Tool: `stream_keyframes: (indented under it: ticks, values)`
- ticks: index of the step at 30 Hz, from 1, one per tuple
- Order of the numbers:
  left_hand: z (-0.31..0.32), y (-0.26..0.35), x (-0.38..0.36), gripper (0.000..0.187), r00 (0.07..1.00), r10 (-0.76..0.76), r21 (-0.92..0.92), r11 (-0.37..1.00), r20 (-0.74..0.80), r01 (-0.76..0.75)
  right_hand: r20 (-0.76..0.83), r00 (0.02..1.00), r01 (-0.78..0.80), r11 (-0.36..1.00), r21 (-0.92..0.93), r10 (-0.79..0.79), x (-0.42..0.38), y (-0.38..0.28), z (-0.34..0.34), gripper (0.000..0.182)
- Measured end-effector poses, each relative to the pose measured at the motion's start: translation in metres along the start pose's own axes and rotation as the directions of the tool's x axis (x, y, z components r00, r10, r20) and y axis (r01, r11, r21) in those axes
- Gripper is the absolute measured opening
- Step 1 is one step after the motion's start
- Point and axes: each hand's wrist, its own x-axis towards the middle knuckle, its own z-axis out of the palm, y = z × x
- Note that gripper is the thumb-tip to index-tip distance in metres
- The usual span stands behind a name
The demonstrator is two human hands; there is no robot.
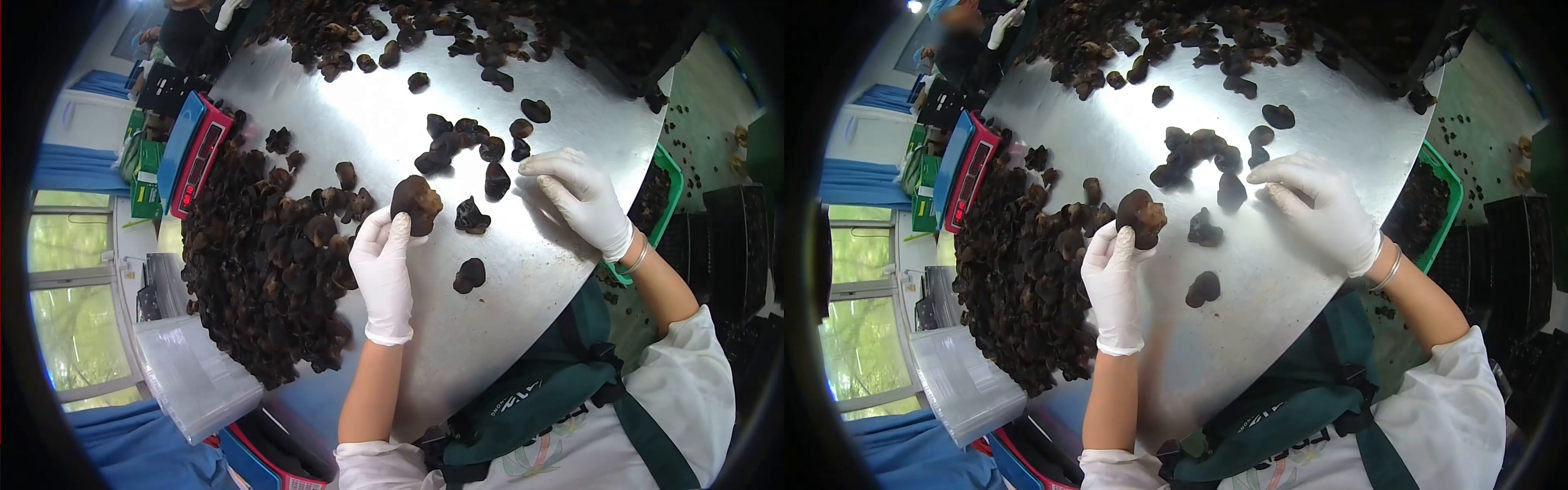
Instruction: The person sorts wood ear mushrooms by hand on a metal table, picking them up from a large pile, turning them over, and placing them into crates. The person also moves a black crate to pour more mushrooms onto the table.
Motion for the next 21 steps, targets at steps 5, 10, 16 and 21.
stream_keyframes:
  ticks: [5, 10, 16, 21]
  values:
    - [0.015, -0.002, -0.005, 0.032, 0.989, 0.094, 0.1, 0.989, 0.118, -0.106, -0.02, 0.973, 0.223, 0.955, -0.198, -0.231, 0.007, -0.013, 0.01, 0.037]
    - [0.017, 0.002, -0.008, 0.052, 0.941, 0.196, 0.106, 0.967, 0.274, -0.232, 0.03, 0.969, 0.246, 0.944, -0.221, -0.246, 0.029, -0.012, 0.033, 0.043]
    - [-0.018, -0.006, -0.017, 0.041, 0.969, 0.18, 0.364, 0.902, 0.171, -0.232, 0.117, 0.948, 0.318, 0.904, -0.287, -0.296, 0.059, -0.007, 0.047, 0.03]
    - [-0.018, -0.003, -0.011, 0.041, 0.932, 0.236, 0.469, 0.813, 0.277, -0.345, 0.174, 0.958, 0.28, 0.867, -0.413, -0.227, 0.054, 0.008, 0.024, 0.014]
